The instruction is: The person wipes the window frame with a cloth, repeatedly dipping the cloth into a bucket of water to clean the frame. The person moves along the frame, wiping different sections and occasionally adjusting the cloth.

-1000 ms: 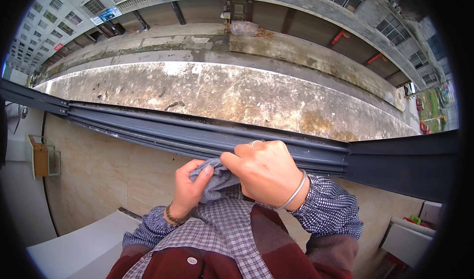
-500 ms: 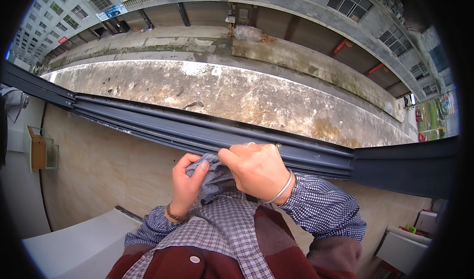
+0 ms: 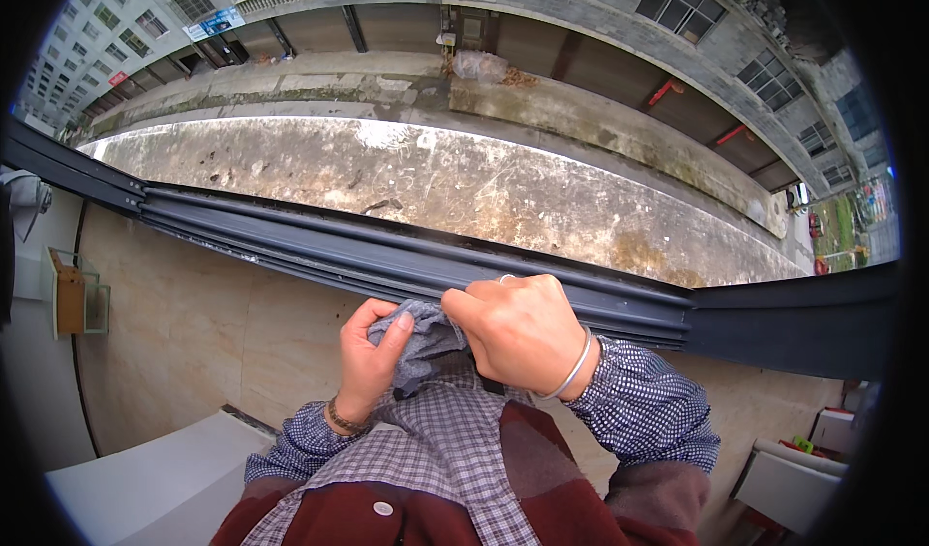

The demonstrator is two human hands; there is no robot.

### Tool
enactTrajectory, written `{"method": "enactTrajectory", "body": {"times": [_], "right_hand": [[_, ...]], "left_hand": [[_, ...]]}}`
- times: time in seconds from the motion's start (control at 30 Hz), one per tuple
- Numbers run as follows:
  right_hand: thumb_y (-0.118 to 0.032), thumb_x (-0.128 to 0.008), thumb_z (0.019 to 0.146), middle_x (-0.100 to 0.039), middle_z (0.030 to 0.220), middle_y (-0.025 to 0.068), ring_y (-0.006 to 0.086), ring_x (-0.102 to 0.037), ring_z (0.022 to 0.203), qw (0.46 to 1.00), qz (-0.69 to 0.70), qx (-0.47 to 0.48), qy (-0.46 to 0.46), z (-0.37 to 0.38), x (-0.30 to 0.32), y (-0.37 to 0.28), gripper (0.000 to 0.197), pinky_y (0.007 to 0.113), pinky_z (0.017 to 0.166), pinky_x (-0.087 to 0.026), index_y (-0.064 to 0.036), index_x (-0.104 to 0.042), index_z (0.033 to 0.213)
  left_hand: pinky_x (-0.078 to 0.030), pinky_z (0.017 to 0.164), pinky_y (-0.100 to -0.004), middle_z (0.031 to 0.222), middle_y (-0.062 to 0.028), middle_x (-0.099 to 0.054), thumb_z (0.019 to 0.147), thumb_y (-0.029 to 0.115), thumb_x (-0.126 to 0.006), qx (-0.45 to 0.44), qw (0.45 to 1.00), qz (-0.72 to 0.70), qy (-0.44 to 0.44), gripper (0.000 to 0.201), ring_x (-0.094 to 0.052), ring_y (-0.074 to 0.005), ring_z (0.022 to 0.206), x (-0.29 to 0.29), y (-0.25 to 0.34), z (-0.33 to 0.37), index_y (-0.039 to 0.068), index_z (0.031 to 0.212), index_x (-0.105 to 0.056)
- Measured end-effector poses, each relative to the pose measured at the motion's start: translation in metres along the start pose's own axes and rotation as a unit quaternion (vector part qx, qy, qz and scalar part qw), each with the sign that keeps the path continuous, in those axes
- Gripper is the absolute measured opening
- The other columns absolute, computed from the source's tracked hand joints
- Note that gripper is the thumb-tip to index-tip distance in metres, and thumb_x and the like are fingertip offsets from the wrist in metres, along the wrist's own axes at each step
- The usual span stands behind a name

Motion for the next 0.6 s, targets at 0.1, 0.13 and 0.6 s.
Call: {"method": "enactTrajectory", "body": {"times": [0.1, 0.13, 0.6], "right_hand": [[-0.007, -0.065, 0.074, -0.058, 0.065, 0.0056, 0.0268, -0.063, 0.06, 1.0, 0.005, 0.01, -0.004, 0.002, -0.003, 0.002, 0.01, 0.038, 0.051, -0.048, -0.0082, -0.058, 0.081], [-0.007, -0.065, 0.074, -0.057, 0.065, 0.0056, 0.0268, -0.063, 0.061, 1.0, 0.011, 0.014, -0.004, 0.003, -0.006, 0.003, 0.011, 0.038, 0.051, -0.048, -0.0083, -0.057, 0.081], [-0.008, -0.067, 0.071, -0.059, 0.069, 0.0069, 0.0275, -0.065, 0.063, 0.997, -0.048, 0.058, 0.018, 0.068, -0.05, -0.037, 0.022, 0.038, 0.053, -0.05, -0.0083, -0.055, 0.09]], "left_hand": [[-0.047, 0.064, -0.0217, 0.079, -0.0001, -0.068, 0.091, 0.014, -0.069, 0.011, 1.0, -0.005, -0.002, 0.015, -0.057, -0.0032, 0.072, 0.0, -0.001, 0.0, 0.0, 0.092, -0.067], [-0.047, 0.064, -0.0217, 0.079, -0.0002, -0.068, 0.091, 0.014, -0.069, 0.011, 1.0, -0.011, -0.001, 0.015, -0.057, -0.0033, 0.072, 0.0, -0.001, 0.0, 0.0, 0.092, -0.067], [-0.045, 0.069, -0.0204, 0.087, 0.0005, -0.059, 0.092, 0.013, -0.068, -0.035, 0.992, -0.004, 0.125, 0.017, -0.052, -0.0041, 0.077, 0.068, -0.01, 0.01, 0.001, 0.097, -0.058]]}}
Point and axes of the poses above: each hand's wrist, its own z-axis towards the middle knuckle, its own x-axis out of the back of the hand, y = z × x, the point moved 2 cm from there along z, towards the middle knuckle
